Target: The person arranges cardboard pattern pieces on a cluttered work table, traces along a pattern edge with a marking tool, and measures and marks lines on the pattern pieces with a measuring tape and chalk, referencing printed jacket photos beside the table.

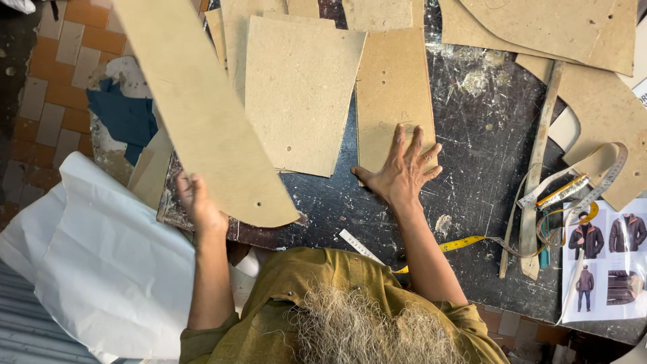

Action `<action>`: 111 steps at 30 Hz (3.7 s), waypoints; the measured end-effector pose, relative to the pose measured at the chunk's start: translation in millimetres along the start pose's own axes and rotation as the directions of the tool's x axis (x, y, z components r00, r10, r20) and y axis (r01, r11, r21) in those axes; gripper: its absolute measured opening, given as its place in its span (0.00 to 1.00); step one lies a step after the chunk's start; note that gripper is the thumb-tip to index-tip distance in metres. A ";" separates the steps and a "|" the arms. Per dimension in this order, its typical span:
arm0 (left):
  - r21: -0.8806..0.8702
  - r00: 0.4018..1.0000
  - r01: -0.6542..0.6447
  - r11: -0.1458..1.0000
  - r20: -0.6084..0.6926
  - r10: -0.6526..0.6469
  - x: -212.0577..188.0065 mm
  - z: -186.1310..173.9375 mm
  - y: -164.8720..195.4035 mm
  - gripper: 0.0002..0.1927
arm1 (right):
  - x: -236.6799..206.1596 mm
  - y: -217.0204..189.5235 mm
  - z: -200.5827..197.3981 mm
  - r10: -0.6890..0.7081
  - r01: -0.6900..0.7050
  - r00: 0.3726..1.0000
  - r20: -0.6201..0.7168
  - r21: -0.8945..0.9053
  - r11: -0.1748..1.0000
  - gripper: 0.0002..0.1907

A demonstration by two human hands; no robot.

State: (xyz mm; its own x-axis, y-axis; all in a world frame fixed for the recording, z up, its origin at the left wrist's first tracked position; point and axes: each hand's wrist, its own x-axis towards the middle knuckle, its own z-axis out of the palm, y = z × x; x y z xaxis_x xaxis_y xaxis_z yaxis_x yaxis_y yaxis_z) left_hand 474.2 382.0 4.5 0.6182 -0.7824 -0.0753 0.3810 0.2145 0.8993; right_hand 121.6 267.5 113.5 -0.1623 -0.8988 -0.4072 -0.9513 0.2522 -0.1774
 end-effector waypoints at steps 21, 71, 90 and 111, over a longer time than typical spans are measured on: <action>0.162 0.988 0.120 0.980 0.077 -0.133 10.1 -12.8 -30.1 0.14 | 22.9 104.3 -56.9 0.092 -0.146 0.926 -0.365 -0.122 0.982 0.28; -0.080 0.999 0.048 0.996 0.023 -0.046 11.2 -13.5 -16.9 0.22 | 17.3 49.8 -40.2 -0.307 0.419 0.906 -0.292 0.506 0.754 0.23; -0.107 0.995 0.073 0.992 0.073 -0.065 -13.1 12.4 19.9 0.33 | -54.9 56.4 -17.5 -0.376 0.291 0.915 -0.149 0.887 0.358 0.24; 0.096 0.945 0.197 0.976 0.248 -0.215 -26.2 29.9 6.8 0.39 | 37.9 164.7 -22.3 0.102 0.122 0.772 -0.628 0.304 0.945 0.33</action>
State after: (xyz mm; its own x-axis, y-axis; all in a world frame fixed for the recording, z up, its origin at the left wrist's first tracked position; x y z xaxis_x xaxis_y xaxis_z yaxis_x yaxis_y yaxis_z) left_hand 440.1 386.4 25.5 0.3314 -0.9303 -0.1572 0.4273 -0.0006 0.9041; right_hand -47.1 267.0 88.8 -0.3869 -0.8929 0.2303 -0.8390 0.2373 -0.4896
